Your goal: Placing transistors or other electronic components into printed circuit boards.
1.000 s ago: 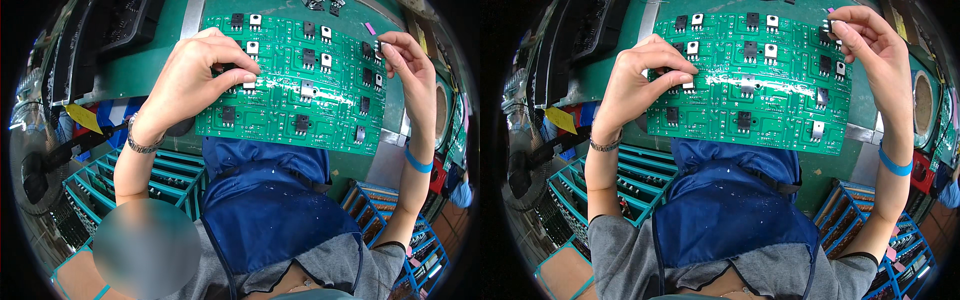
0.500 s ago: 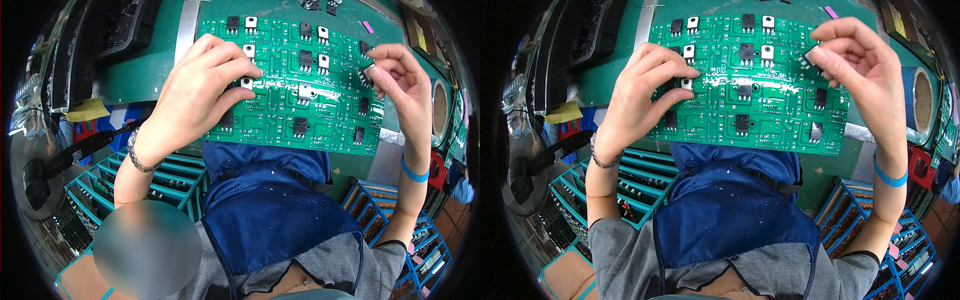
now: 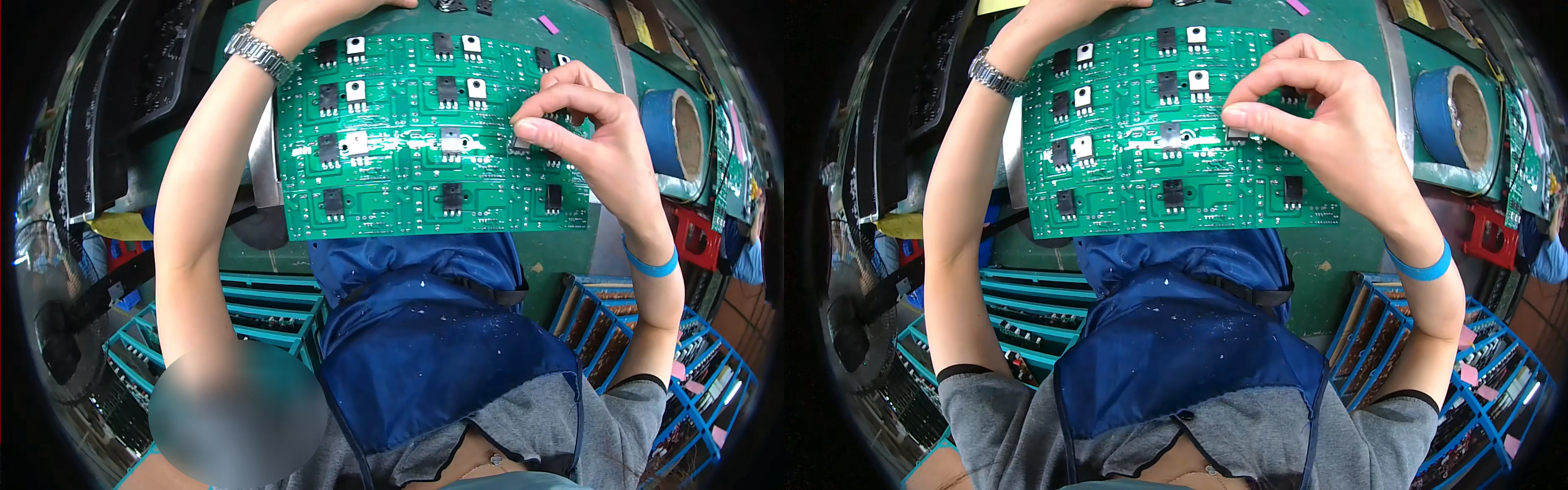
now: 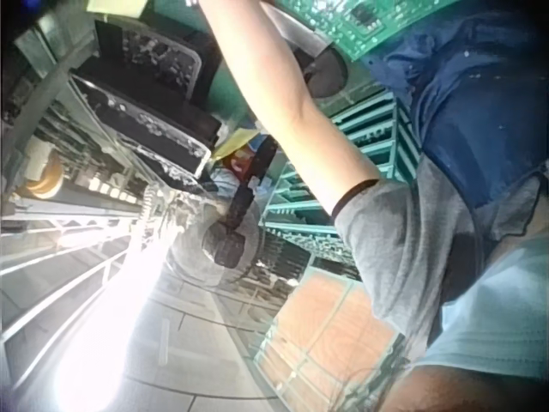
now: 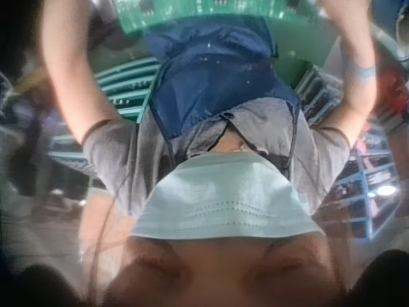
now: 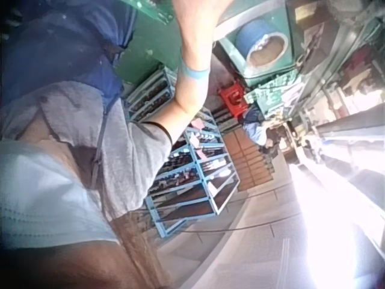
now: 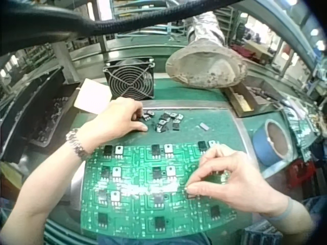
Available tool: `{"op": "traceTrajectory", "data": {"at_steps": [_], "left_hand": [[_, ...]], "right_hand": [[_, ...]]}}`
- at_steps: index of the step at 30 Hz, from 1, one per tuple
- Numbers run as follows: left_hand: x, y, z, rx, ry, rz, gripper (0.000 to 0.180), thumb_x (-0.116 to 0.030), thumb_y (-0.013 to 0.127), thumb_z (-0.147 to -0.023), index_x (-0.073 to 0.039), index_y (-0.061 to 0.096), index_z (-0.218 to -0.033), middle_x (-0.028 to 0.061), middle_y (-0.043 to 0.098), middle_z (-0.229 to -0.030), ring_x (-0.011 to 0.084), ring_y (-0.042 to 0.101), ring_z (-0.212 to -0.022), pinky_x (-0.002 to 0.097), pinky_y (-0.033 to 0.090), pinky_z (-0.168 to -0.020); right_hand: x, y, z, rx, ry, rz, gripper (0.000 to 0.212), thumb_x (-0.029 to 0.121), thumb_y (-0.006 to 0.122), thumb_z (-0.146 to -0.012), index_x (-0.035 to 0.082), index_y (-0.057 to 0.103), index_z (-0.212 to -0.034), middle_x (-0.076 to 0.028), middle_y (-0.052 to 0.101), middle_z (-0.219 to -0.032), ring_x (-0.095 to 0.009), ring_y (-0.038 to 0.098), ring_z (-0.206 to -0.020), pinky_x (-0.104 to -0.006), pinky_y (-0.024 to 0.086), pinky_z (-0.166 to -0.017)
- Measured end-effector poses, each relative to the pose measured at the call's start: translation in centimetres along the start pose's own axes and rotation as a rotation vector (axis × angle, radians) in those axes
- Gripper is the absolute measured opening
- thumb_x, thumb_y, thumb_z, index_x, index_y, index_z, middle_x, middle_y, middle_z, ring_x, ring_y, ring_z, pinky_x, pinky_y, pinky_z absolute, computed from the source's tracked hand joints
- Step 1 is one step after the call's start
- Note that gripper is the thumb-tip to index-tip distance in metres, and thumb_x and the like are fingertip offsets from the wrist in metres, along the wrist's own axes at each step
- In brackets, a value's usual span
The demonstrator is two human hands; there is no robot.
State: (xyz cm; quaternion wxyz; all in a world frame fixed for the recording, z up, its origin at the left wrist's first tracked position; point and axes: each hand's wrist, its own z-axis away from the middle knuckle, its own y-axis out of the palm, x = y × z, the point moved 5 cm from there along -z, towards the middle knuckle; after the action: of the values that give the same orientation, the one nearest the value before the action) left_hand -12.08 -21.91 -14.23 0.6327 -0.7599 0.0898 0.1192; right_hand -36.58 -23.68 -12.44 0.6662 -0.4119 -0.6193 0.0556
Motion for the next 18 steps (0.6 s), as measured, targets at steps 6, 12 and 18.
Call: {"op": "traceTrajectory", "data": {"at_steps": [6,12,18], "left_hand": [[0.1,0.2,0.1,0.048,-0.038,0.137,0.021,-0.016,0.075,-0.077,0.001,0.067,-0.085,0.0150,0.068,-0.076,0.0278,0.067,-0.071,0.0362,0.053,-0.068],[-0.9,-0.3,0.7,-0.027,0.021,-0.033,0.016,-0.010,0.062,-0.079,0.001,0.069,-0.089,0.0186,0.069,-0.081,0.0334,0.068,-0.078,0.0398,0.053,-0.073],[-0.7,-0.2,1.2,0.015,-0.011,-0.034,0.019,-0.008,0.060,-0.080,0.002,0.070,-0.092,0.0202,0.068,-0.087,0.0341,0.067,-0.082,0.0402,0.053,-0.076]], "right_hand": [[-0.2,1.7,0.3,-0.038,-0.032,0.049,0.015,0.019,0.081,-0.072,0.008,0.075,-0.081,-0.005,0.059,-0.083,-0.021,0.056,-0.089,-0.0330,0.043,-0.082],[-0.4,2.9,0.1,-0.078,-0.067,0.123,0.013,0.021,0.080,-0.074,0.010,0.074,-0.079,-0.004,0.060,-0.084,-0.023,0.055,-0.086,-0.0350,0.043,-0.078],[-0.7,3.3,0.1,-0.086,-0.107,0.102,0.014,0.021,0.080,-0.073,0.010,0.074,-0.080,-0.005,0.059,-0.084,-0.023,0.055,-0.083,-0.0353,0.043,-0.075]]}}
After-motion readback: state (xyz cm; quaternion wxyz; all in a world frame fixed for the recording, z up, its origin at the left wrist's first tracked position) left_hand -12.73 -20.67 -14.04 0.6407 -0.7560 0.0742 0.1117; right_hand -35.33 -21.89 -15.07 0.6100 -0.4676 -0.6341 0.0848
